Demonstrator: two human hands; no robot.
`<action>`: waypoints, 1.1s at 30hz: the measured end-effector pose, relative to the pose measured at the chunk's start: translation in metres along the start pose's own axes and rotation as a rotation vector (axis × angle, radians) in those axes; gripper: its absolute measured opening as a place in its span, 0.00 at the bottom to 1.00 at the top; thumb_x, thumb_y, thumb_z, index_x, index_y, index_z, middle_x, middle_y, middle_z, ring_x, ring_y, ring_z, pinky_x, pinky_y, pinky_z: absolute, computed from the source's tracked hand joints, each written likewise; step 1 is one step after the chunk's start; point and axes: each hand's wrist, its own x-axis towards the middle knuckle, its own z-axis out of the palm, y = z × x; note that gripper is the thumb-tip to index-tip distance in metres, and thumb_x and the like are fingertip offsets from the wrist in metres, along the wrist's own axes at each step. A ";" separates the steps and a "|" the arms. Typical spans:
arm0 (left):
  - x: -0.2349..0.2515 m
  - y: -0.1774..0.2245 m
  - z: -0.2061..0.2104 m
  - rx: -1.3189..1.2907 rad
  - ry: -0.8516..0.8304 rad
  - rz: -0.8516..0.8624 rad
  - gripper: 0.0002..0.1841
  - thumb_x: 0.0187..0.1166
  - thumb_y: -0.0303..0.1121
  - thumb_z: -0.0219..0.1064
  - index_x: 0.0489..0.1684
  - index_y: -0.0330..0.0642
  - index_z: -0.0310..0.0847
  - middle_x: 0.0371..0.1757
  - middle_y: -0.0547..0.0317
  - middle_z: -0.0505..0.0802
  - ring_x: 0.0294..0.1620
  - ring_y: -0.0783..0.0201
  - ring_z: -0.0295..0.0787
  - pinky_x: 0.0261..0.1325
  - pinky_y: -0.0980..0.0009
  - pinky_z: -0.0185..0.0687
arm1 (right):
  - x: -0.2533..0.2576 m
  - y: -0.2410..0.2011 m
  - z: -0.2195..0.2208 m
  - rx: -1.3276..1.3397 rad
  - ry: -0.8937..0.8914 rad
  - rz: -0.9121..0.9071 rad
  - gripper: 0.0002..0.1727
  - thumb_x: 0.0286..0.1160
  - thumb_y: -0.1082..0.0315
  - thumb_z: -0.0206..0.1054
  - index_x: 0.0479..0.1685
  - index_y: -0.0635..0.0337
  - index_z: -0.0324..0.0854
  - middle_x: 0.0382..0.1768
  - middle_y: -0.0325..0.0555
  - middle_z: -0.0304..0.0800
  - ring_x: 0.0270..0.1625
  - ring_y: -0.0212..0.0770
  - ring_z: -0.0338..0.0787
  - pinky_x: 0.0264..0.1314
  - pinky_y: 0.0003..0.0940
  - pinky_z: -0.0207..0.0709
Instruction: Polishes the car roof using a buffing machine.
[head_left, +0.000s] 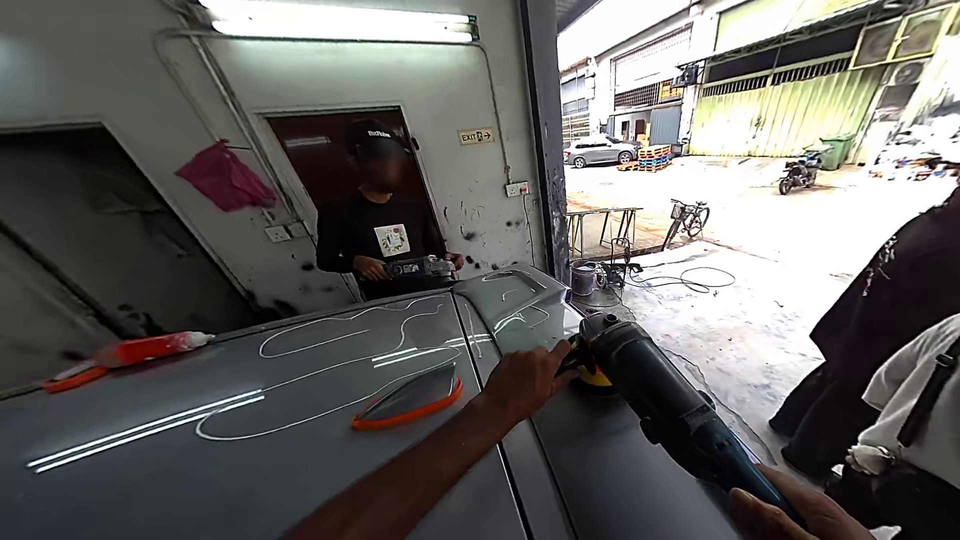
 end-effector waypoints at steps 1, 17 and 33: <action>0.004 -0.001 0.001 0.002 0.007 0.004 0.28 0.88 0.61 0.53 0.68 0.47 0.79 0.36 0.48 0.91 0.38 0.46 0.93 0.41 0.48 0.88 | 0.004 -0.002 -0.003 0.003 -0.003 0.001 0.22 0.89 0.48 0.54 0.54 0.60 0.78 0.29 0.48 0.86 0.18 0.45 0.85 0.21 0.46 0.85; 0.045 -0.022 -0.006 -0.012 -0.062 0.019 0.24 0.88 0.58 0.56 0.66 0.50 0.77 0.35 0.47 0.91 0.40 0.44 0.93 0.42 0.45 0.85 | 0.051 -0.012 -0.022 0.039 -0.016 0.050 0.24 0.87 0.43 0.53 0.55 0.55 0.80 0.28 0.43 0.86 0.17 0.40 0.84 0.16 0.38 0.82; 0.075 -0.053 0.002 -0.021 -0.053 0.020 0.28 0.89 0.59 0.54 0.76 0.49 0.74 0.43 0.43 0.92 0.46 0.40 0.92 0.47 0.40 0.84 | 0.100 -0.024 -0.030 0.054 -0.021 0.101 0.26 0.86 0.42 0.50 0.53 0.54 0.82 0.21 0.45 0.81 0.10 0.37 0.79 0.10 0.33 0.80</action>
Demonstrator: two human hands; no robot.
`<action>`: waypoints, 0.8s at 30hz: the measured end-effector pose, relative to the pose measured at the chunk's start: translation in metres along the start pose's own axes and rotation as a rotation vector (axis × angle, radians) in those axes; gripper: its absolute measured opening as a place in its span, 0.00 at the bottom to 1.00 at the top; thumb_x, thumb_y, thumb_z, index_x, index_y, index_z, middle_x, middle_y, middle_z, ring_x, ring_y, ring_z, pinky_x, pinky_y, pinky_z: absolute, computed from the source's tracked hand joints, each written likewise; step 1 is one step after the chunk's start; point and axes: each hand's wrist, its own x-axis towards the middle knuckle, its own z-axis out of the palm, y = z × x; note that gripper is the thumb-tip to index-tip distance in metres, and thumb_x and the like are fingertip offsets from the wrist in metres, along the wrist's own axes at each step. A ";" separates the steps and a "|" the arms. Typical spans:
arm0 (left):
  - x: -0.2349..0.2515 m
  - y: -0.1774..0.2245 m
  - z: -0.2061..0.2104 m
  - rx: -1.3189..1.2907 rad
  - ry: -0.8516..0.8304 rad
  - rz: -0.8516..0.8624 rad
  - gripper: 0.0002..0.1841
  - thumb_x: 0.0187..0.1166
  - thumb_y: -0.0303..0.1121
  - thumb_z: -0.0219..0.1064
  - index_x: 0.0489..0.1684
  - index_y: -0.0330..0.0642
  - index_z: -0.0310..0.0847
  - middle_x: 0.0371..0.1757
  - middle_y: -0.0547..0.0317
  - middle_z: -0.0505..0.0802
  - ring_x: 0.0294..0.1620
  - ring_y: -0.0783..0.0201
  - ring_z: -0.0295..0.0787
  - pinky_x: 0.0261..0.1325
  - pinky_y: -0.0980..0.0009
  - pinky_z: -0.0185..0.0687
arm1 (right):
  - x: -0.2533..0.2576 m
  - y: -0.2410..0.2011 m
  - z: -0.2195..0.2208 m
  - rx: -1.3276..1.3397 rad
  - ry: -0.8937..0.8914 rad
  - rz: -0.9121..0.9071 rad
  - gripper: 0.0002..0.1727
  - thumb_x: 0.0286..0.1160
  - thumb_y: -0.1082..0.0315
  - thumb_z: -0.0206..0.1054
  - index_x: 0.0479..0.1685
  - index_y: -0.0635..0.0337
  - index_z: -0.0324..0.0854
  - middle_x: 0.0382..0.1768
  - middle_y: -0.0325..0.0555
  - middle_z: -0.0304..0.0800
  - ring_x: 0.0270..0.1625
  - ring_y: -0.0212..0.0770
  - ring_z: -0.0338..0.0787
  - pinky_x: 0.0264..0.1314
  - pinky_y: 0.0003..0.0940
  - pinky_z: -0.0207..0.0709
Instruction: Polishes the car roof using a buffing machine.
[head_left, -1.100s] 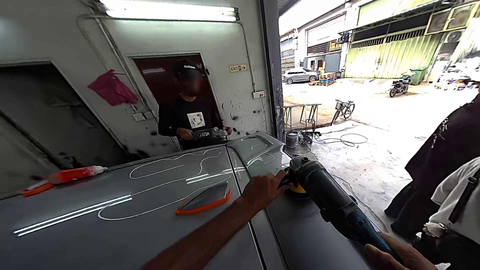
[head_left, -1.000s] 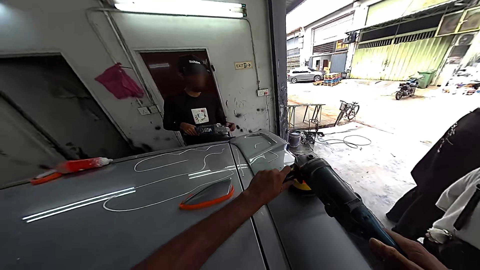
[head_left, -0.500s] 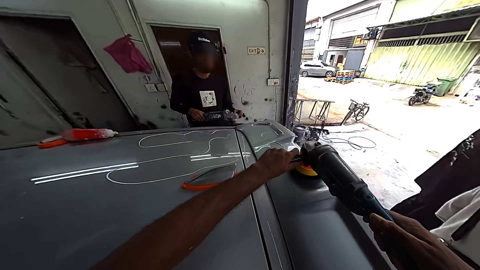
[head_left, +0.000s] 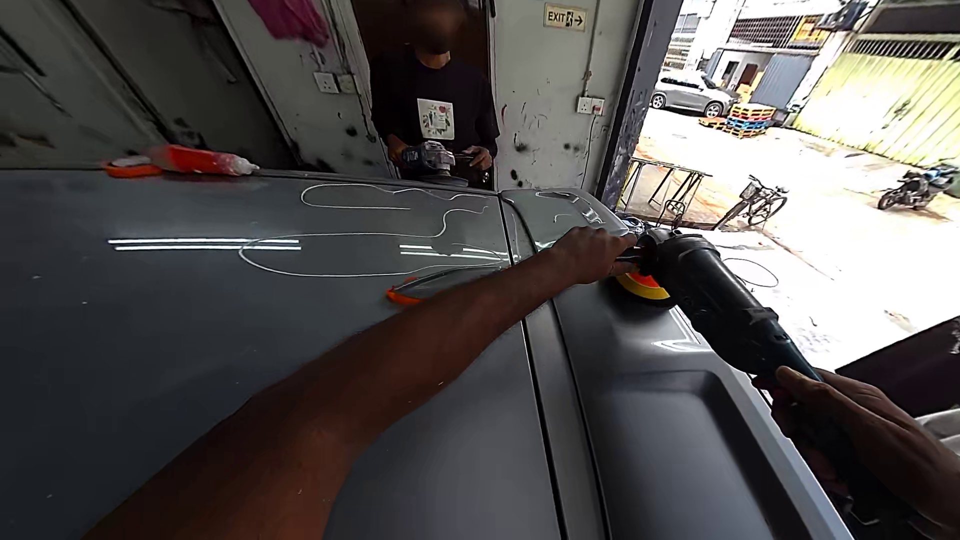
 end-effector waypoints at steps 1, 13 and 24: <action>0.001 -0.001 0.000 -0.001 0.002 0.004 0.29 0.89 0.59 0.54 0.76 0.49 0.74 0.44 0.43 0.92 0.47 0.40 0.92 0.48 0.40 0.84 | 0.001 -0.001 0.000 0.001 0.000 -0.002 0.26 0.86 0.42 0.50 0.53 0.54 0.82 0.20 0.45 0.80 0.10 0.37 0.79 0.10 0.32 0.79; 0.018 -0.027 0.001 -0.028 -0.004 0.024 0.27 0.88 0.60 0.55 0.70 0.49 0.76 0.44 0.44 0.92 0.50 0.41 0.91 0.50 0.40 0.83 | 0.024 -0.019 0.006 -0.050 0.011 0.009 0.27 0.88 0.42 0.48 0.54 0.56 0.82 0.19 0.44 0.81 0.10 0.36 0.78 0.09 0.31 0.77; 0.041 -0.062 -0.002 -0.083 -0.044 0.058 0.28 0.88 0.59 0.55 0.70 0.46 0.77 0.47 0.43 0.92 0.53 0.41 0.91 0.54 0.39 0.83 | 0.058 -0.041 0.014 -0.105 0.029 0.032 0.29 0.93 0.44 0.44 0.56 0.57 0.82 0.21 0.44 0.81 0.11 0.36 0.78 0.10 0.31 0.77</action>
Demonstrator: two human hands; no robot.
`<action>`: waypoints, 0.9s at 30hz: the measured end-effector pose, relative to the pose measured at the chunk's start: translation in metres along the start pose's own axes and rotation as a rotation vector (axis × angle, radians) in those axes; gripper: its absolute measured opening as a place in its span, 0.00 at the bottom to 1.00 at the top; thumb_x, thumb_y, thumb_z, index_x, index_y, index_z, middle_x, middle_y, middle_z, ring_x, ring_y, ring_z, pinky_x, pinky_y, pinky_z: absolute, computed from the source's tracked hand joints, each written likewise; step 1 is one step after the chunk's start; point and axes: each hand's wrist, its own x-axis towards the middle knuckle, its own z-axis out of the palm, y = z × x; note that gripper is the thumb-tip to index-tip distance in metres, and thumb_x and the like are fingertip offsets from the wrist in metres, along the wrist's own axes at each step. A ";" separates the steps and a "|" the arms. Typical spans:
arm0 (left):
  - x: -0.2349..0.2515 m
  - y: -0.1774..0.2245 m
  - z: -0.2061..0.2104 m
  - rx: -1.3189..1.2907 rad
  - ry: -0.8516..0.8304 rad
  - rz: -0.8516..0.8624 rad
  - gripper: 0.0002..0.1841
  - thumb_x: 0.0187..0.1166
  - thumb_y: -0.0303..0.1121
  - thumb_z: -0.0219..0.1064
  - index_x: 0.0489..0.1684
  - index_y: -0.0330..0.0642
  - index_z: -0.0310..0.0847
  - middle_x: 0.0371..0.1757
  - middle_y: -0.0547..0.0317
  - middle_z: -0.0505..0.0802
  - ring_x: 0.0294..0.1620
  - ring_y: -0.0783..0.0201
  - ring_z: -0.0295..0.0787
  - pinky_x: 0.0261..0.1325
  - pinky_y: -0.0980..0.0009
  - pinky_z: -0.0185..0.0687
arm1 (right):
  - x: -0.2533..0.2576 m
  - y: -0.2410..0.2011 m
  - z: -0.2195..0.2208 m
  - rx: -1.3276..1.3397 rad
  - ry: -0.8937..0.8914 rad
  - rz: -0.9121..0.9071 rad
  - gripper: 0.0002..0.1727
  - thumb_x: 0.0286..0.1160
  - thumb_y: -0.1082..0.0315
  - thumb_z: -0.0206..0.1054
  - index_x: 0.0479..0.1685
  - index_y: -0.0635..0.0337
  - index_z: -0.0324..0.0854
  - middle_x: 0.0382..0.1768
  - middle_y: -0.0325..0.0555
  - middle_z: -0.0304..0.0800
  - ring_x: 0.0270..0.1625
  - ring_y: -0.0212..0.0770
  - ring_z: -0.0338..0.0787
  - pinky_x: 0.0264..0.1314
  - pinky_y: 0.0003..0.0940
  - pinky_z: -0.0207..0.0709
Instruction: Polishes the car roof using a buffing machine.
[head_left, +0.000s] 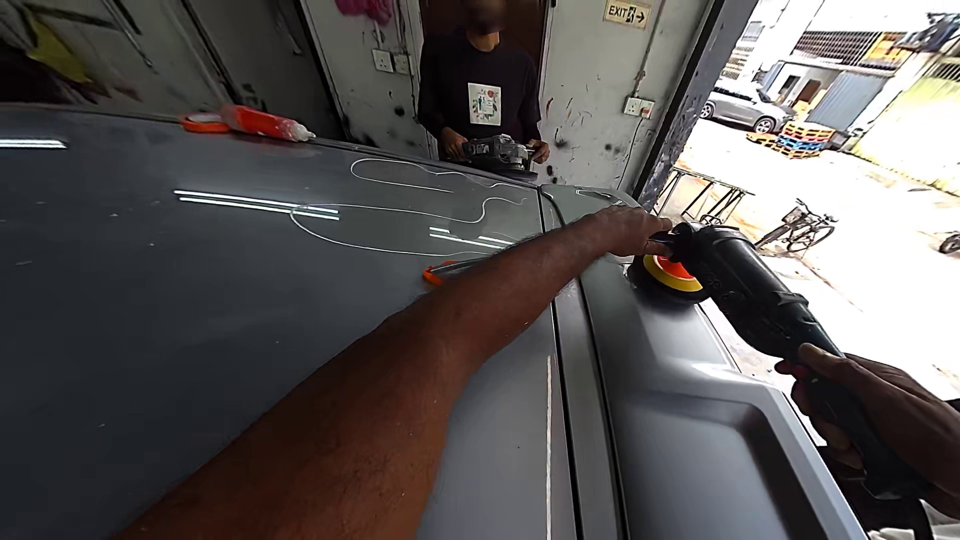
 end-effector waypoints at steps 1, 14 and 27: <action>0.001 -0.001 -0.001 -0.006 -0.012 -0.003 0.28 0.88 0.59 0.55 0.71 0.46 0.77 0.48 0.42 0.92 0.54 0.41 0.91 0.56 0.38 0.82 | 0.002 -0.002 0.001 0.000 0.001 0.003 0.29 0.93 0.44 0.43 0.56 0.57 0.82 0.21 0.44 0.81 0.11 0.36 0.78 0.11 0.31 0.77; 0.004 -0.028 0.002 -0.036 0.006 0.014 0.27 0.88 0.58 0.56 0.67 0.43 0.79 0.48 0.43 0.92 0.53 0.44 0.91 0.57 0.40 0.82 | 0.019 -0.013 0.010 0.001 -0.008 0.002 0.28 0.94 0.45 0.44 0.55 0.58 0.82 0.22 0.45 0.81 0.12 0.36 0.78 0.11 0.30 0.78; -0.028 -0.044 -0.001 -0.042 0.016 -0.047 0.27 0.89 0.59 0.55 0.64 0.43 0.78 0.47 0.43 0.91 0.52 0.42 0.90 0.55 0.39 0.82 | 0.023 -0.027 0.030 -0.024 -0.053 -0.018 0.27 0.93 0.44 0.47 0.56 0.58 0.81 0.23 0.47 0.82 0.13 0.38 0.80 0.12 0.31 0.79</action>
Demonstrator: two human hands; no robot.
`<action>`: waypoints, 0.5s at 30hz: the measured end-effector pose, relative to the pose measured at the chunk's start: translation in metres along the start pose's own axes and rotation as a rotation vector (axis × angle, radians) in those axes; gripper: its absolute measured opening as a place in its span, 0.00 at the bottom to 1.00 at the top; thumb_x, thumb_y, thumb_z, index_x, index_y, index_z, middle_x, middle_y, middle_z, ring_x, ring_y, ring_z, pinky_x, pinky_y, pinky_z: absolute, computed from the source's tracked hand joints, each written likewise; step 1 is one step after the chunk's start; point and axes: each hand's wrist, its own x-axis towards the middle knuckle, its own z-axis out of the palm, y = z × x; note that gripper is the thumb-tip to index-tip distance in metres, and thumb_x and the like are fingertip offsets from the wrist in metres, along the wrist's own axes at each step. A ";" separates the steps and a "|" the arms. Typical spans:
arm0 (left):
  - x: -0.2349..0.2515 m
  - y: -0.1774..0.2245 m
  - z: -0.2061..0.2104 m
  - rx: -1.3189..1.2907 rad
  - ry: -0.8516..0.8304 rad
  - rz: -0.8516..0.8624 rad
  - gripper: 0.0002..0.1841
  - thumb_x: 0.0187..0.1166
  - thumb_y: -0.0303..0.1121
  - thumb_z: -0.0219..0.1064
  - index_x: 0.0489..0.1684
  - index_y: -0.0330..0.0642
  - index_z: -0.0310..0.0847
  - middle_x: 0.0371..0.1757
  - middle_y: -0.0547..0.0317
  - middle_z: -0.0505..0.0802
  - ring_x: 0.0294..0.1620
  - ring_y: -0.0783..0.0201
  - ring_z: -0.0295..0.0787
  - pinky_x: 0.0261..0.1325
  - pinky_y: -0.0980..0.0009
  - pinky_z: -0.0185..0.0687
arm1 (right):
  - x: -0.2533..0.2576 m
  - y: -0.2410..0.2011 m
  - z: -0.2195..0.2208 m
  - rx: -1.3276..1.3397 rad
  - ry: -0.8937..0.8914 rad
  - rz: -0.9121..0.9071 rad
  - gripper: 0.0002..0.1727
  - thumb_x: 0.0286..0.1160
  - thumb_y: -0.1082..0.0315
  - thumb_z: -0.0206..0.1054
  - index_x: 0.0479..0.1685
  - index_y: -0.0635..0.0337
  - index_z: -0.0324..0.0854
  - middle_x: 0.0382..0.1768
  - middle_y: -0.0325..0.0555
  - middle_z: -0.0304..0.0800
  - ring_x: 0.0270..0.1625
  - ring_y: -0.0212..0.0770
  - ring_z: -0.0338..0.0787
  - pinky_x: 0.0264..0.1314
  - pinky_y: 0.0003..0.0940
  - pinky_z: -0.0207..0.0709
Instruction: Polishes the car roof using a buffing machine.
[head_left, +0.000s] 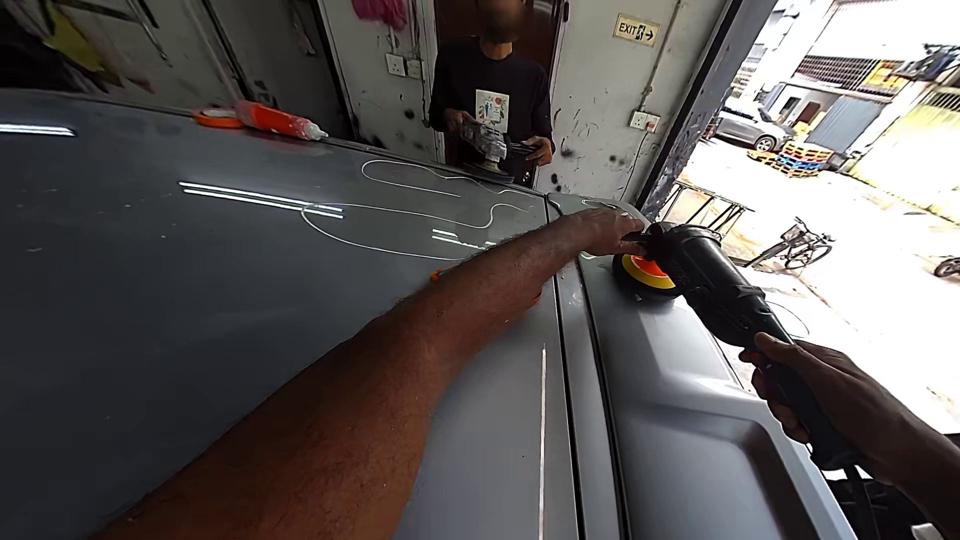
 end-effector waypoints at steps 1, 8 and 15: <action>-0.002 -0.002 0.001 -0.006 0.004 -0.002 0.27 0.89 0.59 0.55 0.64 0.43 0.78 0.46 0.43 0.91 0.51 0.42 0.91 0.55 0.39 0.82 | 0.000 -0.001 0.002 -0.003 -0.002 -0.003 0.27 0.93 0.45 0.47 0.57 0.58 0.81 0.23 0.47 0.82 0.13 0.38 0.80 0.12 0.31 0.79; -0.020 -0.014 0.003 -0.043 0.025 -0.019 0.26 0.88 0.58 0.56 0.60 0.43 0.78 0.43 0.46 0.91 0.47 0.45 0.91 0.51 0.41 0.83 | -0.001 -0.010 0.015 -0.017 -0.016 -0.001 0.25 0.94 0.47 0.47 0.54 0.58 0.81 0.21 0.47 0.80 0.12 0.38 0.80 0.12 0.32 0.80; -0.045 -0.031 0.009 -0.066 0.054 -0.031 0.25 0.89 0.58 0.56 0.59 0.43 0.77 0.38 0.47 0.90 0.42 0.46 0.90 0.47 0.43 0.83 | 0.001 -0.014 0.030 -0.040 -0.061 -0.044 0.26 0.93 0.45 0.48 0.53 0.59 0.80 0.21 0.48 0.81 0.12 0.39 0.81 0.13 0.32 0.81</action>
